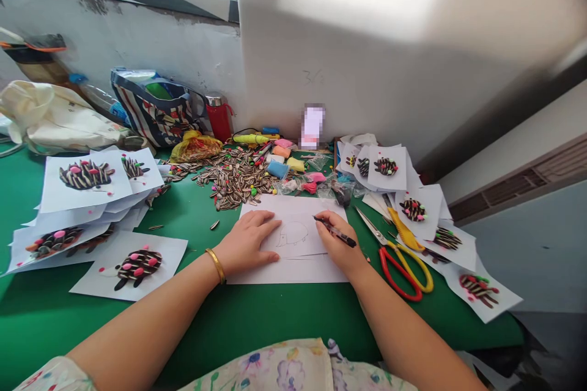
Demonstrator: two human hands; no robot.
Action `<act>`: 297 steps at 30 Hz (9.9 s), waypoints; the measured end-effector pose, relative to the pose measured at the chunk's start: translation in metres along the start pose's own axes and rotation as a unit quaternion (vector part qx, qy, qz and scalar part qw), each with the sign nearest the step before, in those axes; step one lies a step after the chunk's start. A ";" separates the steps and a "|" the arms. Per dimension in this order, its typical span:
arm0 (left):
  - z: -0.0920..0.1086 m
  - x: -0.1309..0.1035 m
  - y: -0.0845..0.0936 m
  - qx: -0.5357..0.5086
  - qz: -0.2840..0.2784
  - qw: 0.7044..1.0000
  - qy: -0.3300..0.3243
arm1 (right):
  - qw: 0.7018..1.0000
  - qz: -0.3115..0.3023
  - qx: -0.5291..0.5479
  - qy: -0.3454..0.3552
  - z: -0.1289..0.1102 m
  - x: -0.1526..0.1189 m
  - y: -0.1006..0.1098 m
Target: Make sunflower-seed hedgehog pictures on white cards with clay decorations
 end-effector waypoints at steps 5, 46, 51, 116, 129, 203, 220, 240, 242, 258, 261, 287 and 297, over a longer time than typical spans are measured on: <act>0.003 0.000 0.002 0.004 -0.002 1.000 0.001 | 0.998 -0.008 0.012 0.059 -0.001 0.000 -0.003; 0.000 -0.001 -0.004 0.029 -0.021 0.999 0.002 | 0.994 -0.096 0.047 0.004 -0.023 -0.003 -0.046; -0.001 -0.002 -0.005 0.032 -0.017 0.999 0.001 | 0.995 -0.096 0.036 0.006 -0.022 -0.005 -0.049; 0.000 -0.004 -0.001 0.007 -0.008 1.000 0.007 | 0.989 -0.126 0.077 -0.002 -0.026 0.000 -0.043; 0.000 -0.004 -0.001 0.012 -0.018 1.000 0.013 | 0.990 -0.123 0.076 -0.001 -0.023 0.000 -0.044; 0.002 -0.002 0.000 0.015 -0.027 0.999 0.014 | 0.990 -0.124 0.062 0.018 -0.026 0.000 -0.043; 0.001 -0.003 -0.001 0.009 -0.016 1.000 0.011 | 0.990 -0.119 0.066 0.031 -0.027 0.000 -0.043; 0.000 -0.001 -0.002 0.016 -0.027 0.999 0.015 | 0.993 -0.103 0.048 0.024 -0.026 0.001 -0.046; 0.001 0.000 -0.002 0.014 -0.027 0.999 0.015 | 0.994 -0.103 0.041 0.025 -0.025 0.000 -0.046; 0.000 -0.001 -0.003 0.023 -0.027 0.999 0.006 | 0.992 -0.118 0.003 0.046 -0.030 -0.002 -0.051; 0.000 -0.001 -0.004 0.028 -0.032 0.999 0.008 | 0.993 -0.115 0.007 0.035 -0.028 -0.001 -0.050; -0.002 -0.002 -0.005 0.031 -0.026 0.999 0.004 | 0.994 -0.100 0.013 0.028 -0.023 0.001 -0.046; -0.001 -0.001 -0.005 0.037 -0.028 0.999 0.004 | 0.994 -0.102 0.007 0.032 -0.024 0.000 -0.047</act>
Point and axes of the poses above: each hand's wrist, its own x-axis towards the middle knuckle, its own y-axis out of the back of the hand, z = x × y, the point moved 6 cm from there along x, towards the middle knuckle, and after that the axes turned 10 degrees about z, right-handed, at the moved point
